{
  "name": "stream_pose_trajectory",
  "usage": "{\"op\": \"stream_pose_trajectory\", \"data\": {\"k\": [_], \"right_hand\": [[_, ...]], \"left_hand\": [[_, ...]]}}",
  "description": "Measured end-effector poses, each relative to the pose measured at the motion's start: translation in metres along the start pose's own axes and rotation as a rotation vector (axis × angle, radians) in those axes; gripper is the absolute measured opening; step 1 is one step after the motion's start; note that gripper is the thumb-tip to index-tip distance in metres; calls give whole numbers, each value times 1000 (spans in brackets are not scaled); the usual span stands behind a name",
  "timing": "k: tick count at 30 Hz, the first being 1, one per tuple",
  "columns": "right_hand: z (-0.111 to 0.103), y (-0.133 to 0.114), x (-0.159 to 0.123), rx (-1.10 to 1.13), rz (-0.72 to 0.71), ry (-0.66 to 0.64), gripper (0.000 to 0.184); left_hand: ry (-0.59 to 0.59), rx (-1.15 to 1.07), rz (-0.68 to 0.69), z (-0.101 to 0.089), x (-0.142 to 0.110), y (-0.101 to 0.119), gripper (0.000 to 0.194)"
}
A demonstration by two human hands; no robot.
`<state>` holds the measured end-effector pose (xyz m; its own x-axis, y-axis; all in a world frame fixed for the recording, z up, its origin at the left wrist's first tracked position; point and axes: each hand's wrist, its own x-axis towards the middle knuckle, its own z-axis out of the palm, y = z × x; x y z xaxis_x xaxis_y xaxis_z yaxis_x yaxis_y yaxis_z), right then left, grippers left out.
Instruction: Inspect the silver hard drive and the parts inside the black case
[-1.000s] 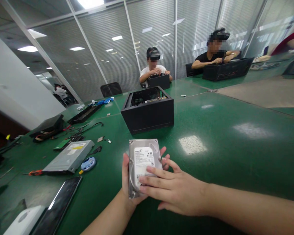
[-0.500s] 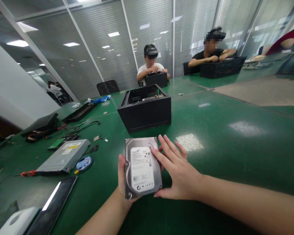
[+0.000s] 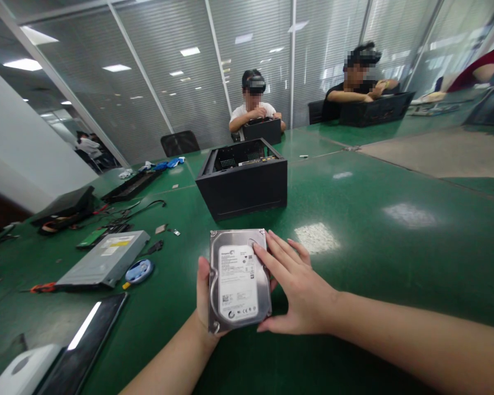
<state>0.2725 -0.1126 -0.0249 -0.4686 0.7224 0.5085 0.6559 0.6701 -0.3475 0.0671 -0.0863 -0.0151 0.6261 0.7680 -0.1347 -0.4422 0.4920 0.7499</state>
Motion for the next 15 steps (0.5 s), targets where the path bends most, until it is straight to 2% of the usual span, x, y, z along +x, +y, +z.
{"op": "stream_pose_trajectory", "data": {"k": [4, 15], "right_hand": [[0, 0, 0, 7, -3, 3, 125], [1, -2, 0, -96, -10, 8, 121]], "left_hand": [[-36, 14, 7, -3, 0, -2, 102], [-265, -217, 3, -9, 0, -1, 87]]}}
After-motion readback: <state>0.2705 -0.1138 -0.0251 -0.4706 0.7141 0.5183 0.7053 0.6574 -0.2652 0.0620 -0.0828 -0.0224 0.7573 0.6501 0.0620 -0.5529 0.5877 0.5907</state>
